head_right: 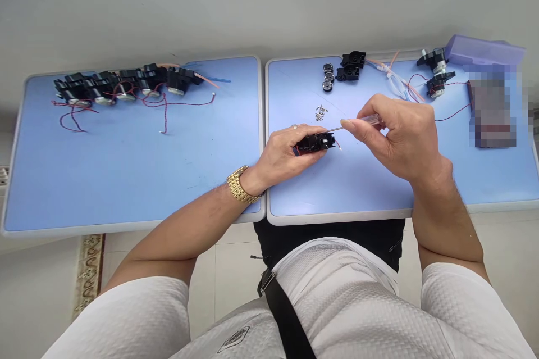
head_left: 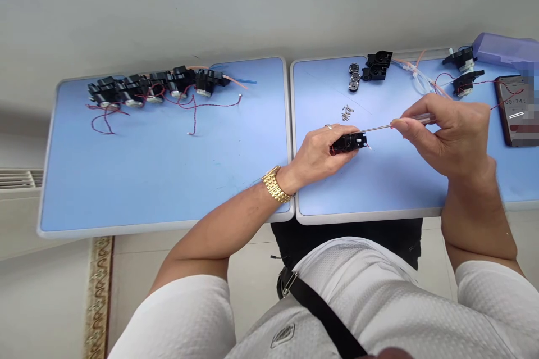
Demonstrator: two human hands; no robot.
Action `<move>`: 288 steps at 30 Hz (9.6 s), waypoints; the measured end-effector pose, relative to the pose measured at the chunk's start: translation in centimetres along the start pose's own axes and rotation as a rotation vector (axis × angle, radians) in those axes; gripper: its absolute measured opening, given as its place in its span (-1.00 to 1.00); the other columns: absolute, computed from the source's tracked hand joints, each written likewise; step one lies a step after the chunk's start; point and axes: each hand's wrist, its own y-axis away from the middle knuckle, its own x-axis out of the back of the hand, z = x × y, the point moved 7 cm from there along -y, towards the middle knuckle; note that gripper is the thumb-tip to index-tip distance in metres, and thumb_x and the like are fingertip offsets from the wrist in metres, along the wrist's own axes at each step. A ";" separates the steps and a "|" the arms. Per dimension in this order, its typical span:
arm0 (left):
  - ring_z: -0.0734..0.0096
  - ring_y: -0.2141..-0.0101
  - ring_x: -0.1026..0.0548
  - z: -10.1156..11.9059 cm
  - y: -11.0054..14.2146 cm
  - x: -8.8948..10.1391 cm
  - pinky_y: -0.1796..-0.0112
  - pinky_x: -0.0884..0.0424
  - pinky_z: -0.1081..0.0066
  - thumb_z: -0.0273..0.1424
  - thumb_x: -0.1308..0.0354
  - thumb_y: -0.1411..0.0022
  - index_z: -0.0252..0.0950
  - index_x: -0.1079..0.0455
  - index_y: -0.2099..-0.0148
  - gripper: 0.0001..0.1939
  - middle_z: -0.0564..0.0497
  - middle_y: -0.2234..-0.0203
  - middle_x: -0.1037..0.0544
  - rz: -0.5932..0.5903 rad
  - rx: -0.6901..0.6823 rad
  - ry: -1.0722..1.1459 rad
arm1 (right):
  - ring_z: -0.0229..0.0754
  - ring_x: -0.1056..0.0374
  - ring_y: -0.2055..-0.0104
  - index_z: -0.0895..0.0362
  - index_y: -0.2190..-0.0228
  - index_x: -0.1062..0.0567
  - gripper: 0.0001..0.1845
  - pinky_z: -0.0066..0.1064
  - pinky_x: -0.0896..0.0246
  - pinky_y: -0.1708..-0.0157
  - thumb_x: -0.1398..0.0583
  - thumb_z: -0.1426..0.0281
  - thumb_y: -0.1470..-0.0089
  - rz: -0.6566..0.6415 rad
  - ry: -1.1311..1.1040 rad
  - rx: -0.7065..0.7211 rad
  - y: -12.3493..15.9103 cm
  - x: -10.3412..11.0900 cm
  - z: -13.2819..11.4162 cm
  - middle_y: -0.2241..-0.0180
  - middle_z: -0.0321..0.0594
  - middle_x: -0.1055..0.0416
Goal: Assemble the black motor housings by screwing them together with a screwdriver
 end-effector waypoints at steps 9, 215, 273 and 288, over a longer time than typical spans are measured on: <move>0.30 0.11 -0.74 0.3 -0.1 0.0 -0.02 -0.63 0.30 -0.40 -0.34 -0.41 -0.23 -0.65 -0.19 -0.67 -0.07 0.02 -0.80 0.008 -0.020 0.010 | -0.09 -0.65 0.33 -0.15 0.16 -0.57 -0.94 -0.13 -0.60 0.24 -0.32 0.20 -0.46 -0.077 -0.130 -0.027 0.1 0.1 -0.5 0.25 -0.40 -0.72; 0.14 -0.02 -0.75 -2.9 -0.2 1.0 -0.05 -0.75 0.20 0.10 -0.54 -0.32 -0.12 -0.60 -0.29 -0.35 -0.08 -0.09 -0.75 0.103 0.255 0.434 | 0.05 -0.60 0.41 -0.28 -0.04 -0.70 -0.46 -0.04 -0.45 0.54 -0.37 0.54 -0.14 0.169 -0.246 0.168 0.9 0.9 -2.6 0.36 -0.42 -0.67; 0.30 0.09 -0.72 -1.2 -0.3 0.8 0.02 -0.68 0.34 -0.37 -0.41 -0.31 -0.20 -0.69 -0.18 -0.61 -0.01 0.02 -0.79 0.071 0.300 0.253 | -0.24 -0.42 0.57 -0.02 0.37 -0.56 -0.61 -0.27 -0.15 0.56 -0.37 0.04 -0.45 0.058 0.028 0.167 0.4 0.4 -2.0 0.56 -0.43 -0.53; 0.28 0.10 -0.71 -1.2 -0.3 0.9 0.04 -0.63 0.32 -0.35 -0.40 -0.30 -0.19 -0.69 -0.19 -0.59 -0.01 0.03 -0.78 0.067 0.304 0.227 | -0.16 -0.64 0.33 -0.05 0.19 -0.61 -0.91 -0.29 -0.54 0.32 -0.32 0.37 -0.45 -0.048 -0.132 0.113 0.2 0.1 -2.5 0.28 -0.35 -0.71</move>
